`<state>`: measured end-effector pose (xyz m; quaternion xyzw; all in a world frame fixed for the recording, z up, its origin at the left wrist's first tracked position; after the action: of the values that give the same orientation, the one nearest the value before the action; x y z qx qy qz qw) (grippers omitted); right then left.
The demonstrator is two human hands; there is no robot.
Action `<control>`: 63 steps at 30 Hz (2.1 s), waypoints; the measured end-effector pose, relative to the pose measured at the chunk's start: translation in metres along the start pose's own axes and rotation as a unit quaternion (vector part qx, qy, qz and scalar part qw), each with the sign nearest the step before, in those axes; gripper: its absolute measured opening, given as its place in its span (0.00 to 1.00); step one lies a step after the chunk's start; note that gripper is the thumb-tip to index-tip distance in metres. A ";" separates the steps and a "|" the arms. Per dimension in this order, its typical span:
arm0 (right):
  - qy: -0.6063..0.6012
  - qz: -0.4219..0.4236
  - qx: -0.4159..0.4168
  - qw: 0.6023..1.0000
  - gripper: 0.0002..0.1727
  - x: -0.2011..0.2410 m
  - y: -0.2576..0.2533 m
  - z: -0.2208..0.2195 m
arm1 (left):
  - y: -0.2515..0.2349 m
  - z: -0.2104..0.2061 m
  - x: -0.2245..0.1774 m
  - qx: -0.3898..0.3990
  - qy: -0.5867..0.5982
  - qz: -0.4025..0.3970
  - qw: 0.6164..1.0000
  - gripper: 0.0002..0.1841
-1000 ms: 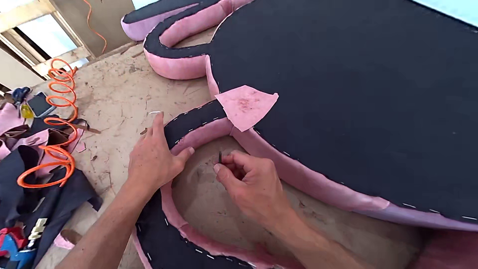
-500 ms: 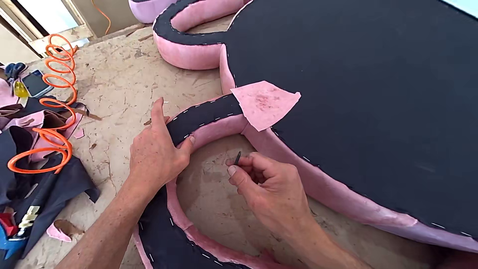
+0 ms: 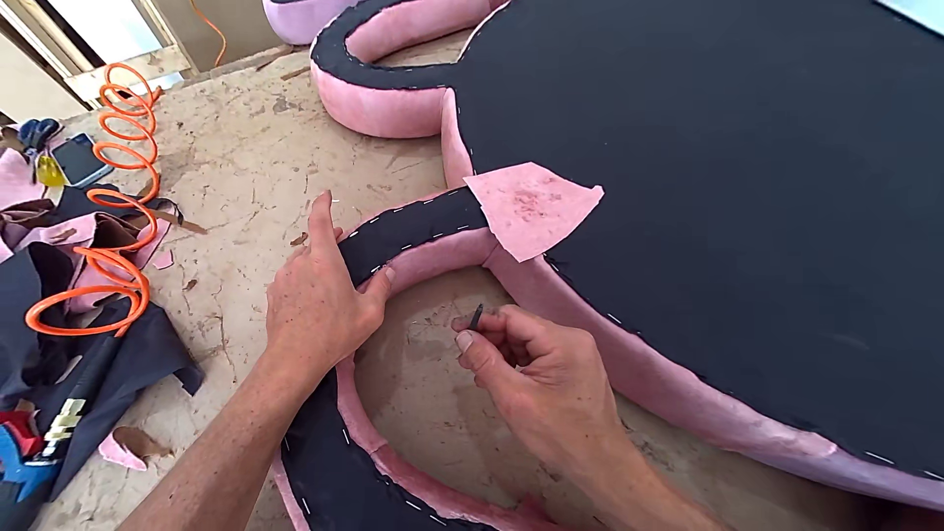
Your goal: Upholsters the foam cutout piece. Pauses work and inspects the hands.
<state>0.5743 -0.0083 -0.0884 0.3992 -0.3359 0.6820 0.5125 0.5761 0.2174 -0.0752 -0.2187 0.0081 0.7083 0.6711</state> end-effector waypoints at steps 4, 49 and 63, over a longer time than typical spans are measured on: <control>0.000 -0.001 -0.003 1.000 0.07 0.000 0.001 0.000 | 0.002 0.001 0.003 0.002 0.003 -0.020 1.000 0.53; 0.004 0.032 0.008 0.999 0.07 0.003 0.003 -0.002 | -0.013 0.003 0.019 0.064 0.156 0.017 0.985 0.53; 0.004 0.028 0.009 1.000 0.07 0.004 0.004 -0.003 | -0.005 0.013 0.035 -0.114 0.254 -0.127 0.952 0.19</control>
<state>0.5694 -0.0054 -0.0866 0.3915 -0.3384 0.7009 0.4910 0.5765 0.2548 -0.0732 -0.4656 0.0696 0.5346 0.7019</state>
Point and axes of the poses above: each hand's wrist, its own y-axis away from the middle knuckle, its own z-axis out of the back of the hand, x = y × z, the point moved 2 cm from there along -y, towards the middle knuckle, and after that the axes turned 14 degrees about -z, right-handed, at the moved point
